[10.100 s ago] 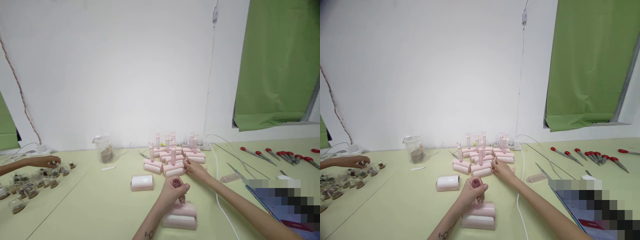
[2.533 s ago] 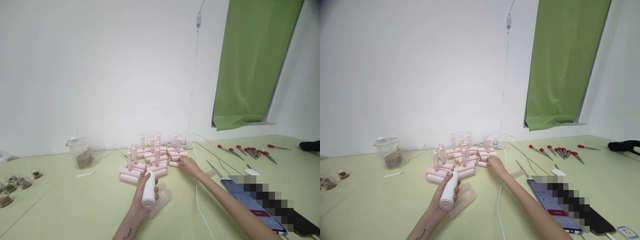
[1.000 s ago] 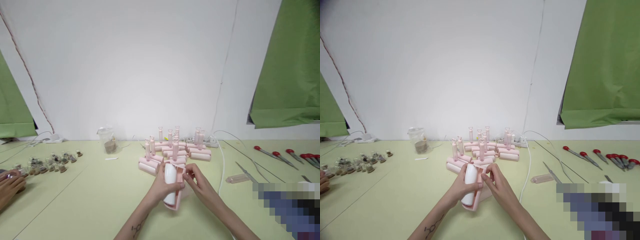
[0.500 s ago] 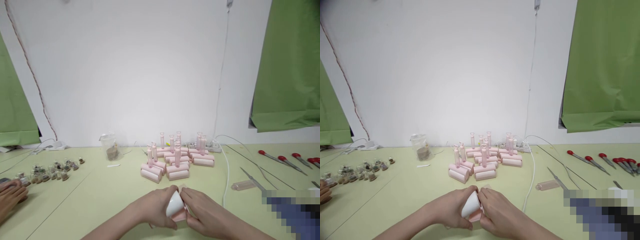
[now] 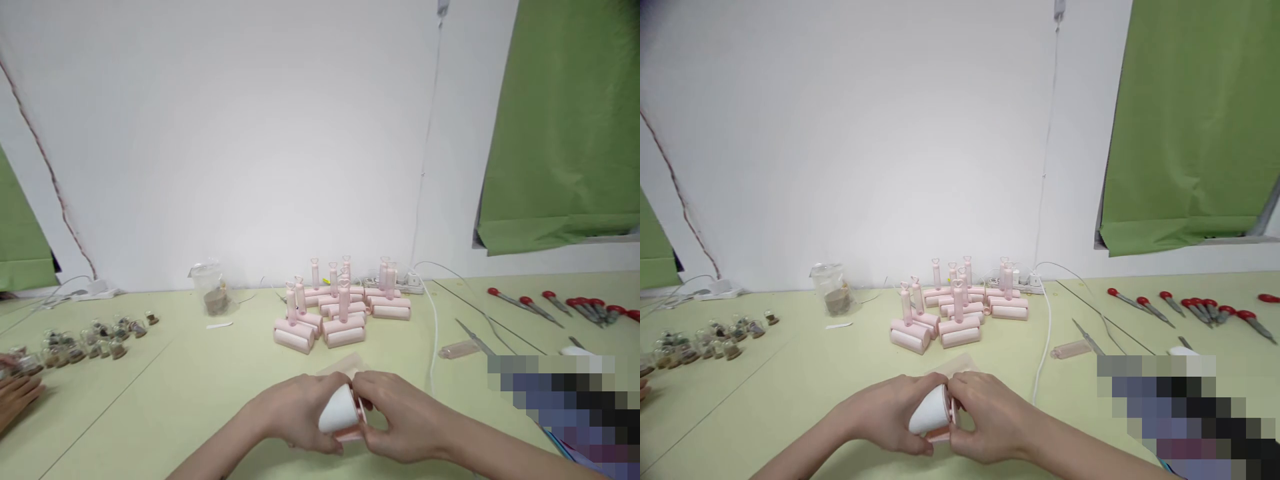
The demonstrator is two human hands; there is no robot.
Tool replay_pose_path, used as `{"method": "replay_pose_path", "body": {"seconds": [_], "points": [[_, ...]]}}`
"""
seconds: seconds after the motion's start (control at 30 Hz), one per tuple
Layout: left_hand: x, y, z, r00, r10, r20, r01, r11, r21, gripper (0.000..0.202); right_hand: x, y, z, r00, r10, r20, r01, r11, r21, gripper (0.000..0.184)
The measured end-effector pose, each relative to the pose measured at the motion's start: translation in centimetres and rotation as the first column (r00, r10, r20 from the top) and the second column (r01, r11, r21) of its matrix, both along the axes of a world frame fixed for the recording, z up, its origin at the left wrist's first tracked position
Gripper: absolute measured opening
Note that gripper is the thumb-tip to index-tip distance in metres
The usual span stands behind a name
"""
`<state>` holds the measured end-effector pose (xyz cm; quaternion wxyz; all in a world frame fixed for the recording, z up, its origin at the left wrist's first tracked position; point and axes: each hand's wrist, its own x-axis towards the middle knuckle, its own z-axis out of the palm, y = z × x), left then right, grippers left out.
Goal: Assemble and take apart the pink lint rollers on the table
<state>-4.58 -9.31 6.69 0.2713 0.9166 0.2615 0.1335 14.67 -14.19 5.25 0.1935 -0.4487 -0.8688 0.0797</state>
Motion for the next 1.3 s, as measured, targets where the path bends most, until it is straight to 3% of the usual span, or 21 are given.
{"method": "replay_pose_path", "body": {"seconds": [0.17,0.3,0.37,0.47,0.53,0.63,0.7,0.77,0.87,0.93,1.1,1.3], "points": [[-0.3,0.0,-0.2,0.983,0.053,0.177,-0.041,0.997,-0.072,0.046,1.2,0.2,1.4,0.983,-0.054,-0.175,0.03,0.99,-0.137,0.015],[0.3,-0.1,-0.3,0.97,0.082,0.23,-0.025,0.97,-0.241,0.042,1.9,0.6,1.6,0.935,-0.078,-0.345,-0.015,0.966,-0.259,0.023],[1.1,-0.2,-0.5,0.923,0.154,0.354,-0.056,0.961,-0.272,0.045,1.7,0.8,1.0,0.868,-0.102,-0.485,-0.055,0.953,-0.297,0.028],[2.4,-0.1,-0.9,0.804,0.229,0.549,-0.099,0.961,-0.256,0.049,0.8,1.1,-0.1,0.687,-0.127,-0.715,-0.168,0.93,-0.327,0.042],[2.9,0.5,-1.3,0.763,0.252,0.595,-0.09,0.953,-0.288,0.068,0.3,1.6,-0.5,0.579,-0.155,-0.8,-0.2,0.925,-0.324,0.039],[2.6,1.8,-2.9,0.757,0.284,0.588,-0.098,0.94,-0.328,0.103,0.7,3.1,0.0,0.512,-0.188,-0.838,-0.104,0.955,-0.278,0.038],[2.0,2.6,-4.8,0.788,0.323,0.524,-0.14,0.923,-0.358,0.107,1.4,4.3,0.7,0.546,-0.175,-0.819,-0.019,0.975,-0.221,0.038],[1.4,3.2,-6.9,0.821,0.371,0.434,-0.176,0.887,-0.426,0.1,1.8,5.3,1.4,0.664,-0.143,-0.734,0.02,0.985,-0.173,0.034],[0.8,3.6,-9.6,0.85,0.366,0.379,-0.151,0.858,-0.49,0.068,1.6,6.0,1.3,0.864,-0.043,-0.501,-0.04,0.987,-0.153,0.03],[0.5,3.9,-10.5,0.877,0.295,0.378,-0.089,0.875,-0.476,0.052,0.9,6.2,0.6,0.931,0.019,-0.363,-0.082,0.984,-0.159,0.03],[0.2,4.7,-10.9,0.901,0.233,0.367,-0.036,0.882,-0.471,0.051,0.1,6.1,-1.5,0.985,-0.01,-0.171,-0.012,0.992,-0.127,0.034],[0.1,4.4,-10.0,0.911,0.217,0.35,-0.026,0.879,-0.477,0.049,-0.2,5.4,-1.4,0.997,-0.066,-0.031,0.064,0.996,-0.061,0.032]]}}
